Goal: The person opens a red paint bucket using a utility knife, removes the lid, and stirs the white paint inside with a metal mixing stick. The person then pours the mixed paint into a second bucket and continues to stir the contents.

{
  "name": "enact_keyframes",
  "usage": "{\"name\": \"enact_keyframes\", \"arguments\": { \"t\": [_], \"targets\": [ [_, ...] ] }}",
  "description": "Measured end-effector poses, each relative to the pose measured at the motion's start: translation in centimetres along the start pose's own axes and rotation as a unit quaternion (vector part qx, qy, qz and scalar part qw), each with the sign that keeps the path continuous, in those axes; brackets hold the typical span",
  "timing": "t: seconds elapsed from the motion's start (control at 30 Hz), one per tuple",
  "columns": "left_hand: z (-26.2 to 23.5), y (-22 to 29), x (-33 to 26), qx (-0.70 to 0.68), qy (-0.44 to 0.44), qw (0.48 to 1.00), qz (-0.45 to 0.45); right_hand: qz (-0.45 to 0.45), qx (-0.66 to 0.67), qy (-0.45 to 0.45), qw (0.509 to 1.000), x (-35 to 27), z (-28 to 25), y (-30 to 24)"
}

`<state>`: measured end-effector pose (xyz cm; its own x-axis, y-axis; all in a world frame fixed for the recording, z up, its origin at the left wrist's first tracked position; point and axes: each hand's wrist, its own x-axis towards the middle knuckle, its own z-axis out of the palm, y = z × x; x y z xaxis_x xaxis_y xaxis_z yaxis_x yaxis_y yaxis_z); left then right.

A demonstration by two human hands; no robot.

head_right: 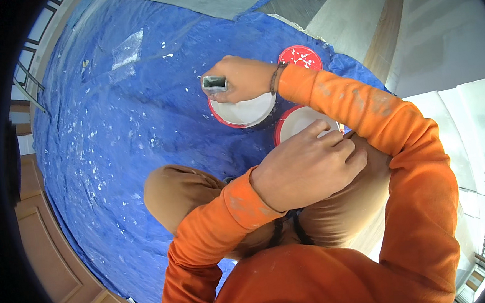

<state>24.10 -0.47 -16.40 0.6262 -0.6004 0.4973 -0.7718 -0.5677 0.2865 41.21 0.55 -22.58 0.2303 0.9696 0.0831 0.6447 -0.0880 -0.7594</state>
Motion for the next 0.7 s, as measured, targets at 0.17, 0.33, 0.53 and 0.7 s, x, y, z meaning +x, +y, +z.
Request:
{"name": "enact_keyframes", "arguments": {
  "t": [0.17, 0.33, 0.53, 0.7],
  "targets": [
    [0.3, -0.3, -0.1, -0.004, -0.012, 1.0, -0.017, 0.086, -0.039, -0.012, 0.995, -0.5, 0.3, 0.5],
    [0.7, -0.2, -0.1, -0.008, -0.007, 1.0, -0.019, -0.005, -0.012, -0.006, 1.0, -0.2, 0.3, -0.7],
    [0.4, -0.2, 0.0, -0.011, -0.027, 0.999, -0.018, 0.046, -0.055, -0.013, 0.997, -0.3, -0.2, 0.5],
    [0.7, -0.2, 0.0, -0.013, -0.025, 0.999, -0.02, 0.057, -0.017, 0.007, 0.998, -0.1, 0.0, -0.3]
  ]
}}
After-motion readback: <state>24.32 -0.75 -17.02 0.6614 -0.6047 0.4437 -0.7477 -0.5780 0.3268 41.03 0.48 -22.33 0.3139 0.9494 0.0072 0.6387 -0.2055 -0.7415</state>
